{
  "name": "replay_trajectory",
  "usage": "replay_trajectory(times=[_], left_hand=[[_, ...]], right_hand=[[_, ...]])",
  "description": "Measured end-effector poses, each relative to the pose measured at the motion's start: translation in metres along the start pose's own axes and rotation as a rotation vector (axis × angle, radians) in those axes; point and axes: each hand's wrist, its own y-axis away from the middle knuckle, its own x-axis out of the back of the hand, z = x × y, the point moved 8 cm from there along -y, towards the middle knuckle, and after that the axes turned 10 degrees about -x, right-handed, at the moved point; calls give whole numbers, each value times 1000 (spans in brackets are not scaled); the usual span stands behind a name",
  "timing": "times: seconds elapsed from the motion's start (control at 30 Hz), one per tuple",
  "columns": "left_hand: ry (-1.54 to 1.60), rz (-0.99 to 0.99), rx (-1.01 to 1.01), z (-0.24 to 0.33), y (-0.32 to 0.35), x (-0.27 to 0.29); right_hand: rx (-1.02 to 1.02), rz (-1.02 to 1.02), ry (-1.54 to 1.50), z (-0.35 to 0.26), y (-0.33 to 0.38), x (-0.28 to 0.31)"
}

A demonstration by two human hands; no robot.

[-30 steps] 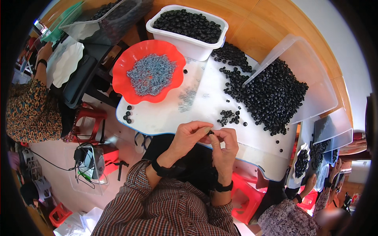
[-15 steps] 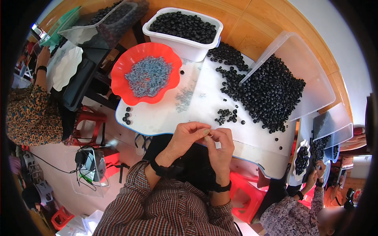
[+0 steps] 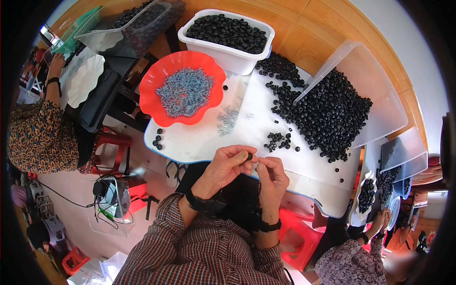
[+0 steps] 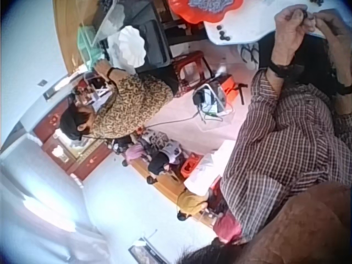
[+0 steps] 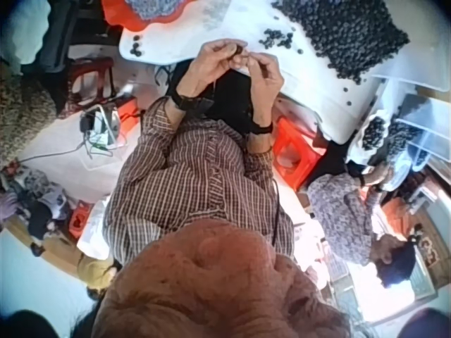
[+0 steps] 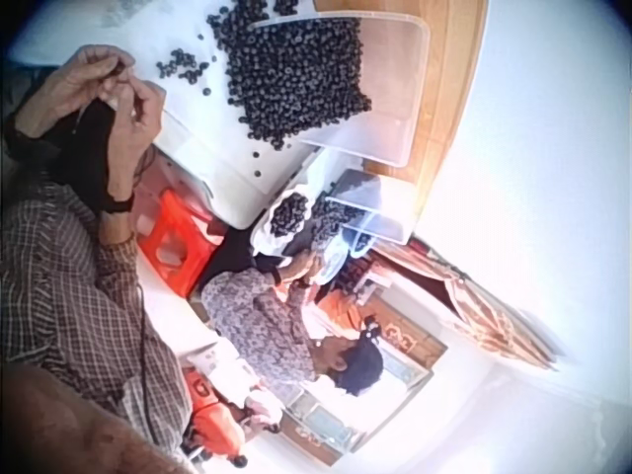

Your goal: The recorder and other workers are sorting and inspecting small black rubber rings or gaskets from plastic bins into sorting trays.

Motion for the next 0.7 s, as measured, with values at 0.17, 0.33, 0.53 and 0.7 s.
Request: replay_trajectory(times=[0.17,0.33,0.53,0.7], left_hand=[[-8,41,-21,3,2,-6],[-13,40,-28,3,3,-8],[10,43,-13,6,1,-17],[11,47,-14,3,3,-18]], right_hand=[[14,-3,-9,5,-1,1],[20,-4,-8,4,-1,0],[41,23,-8,-3,1,4],[34,23,-57,-12,6,2]])
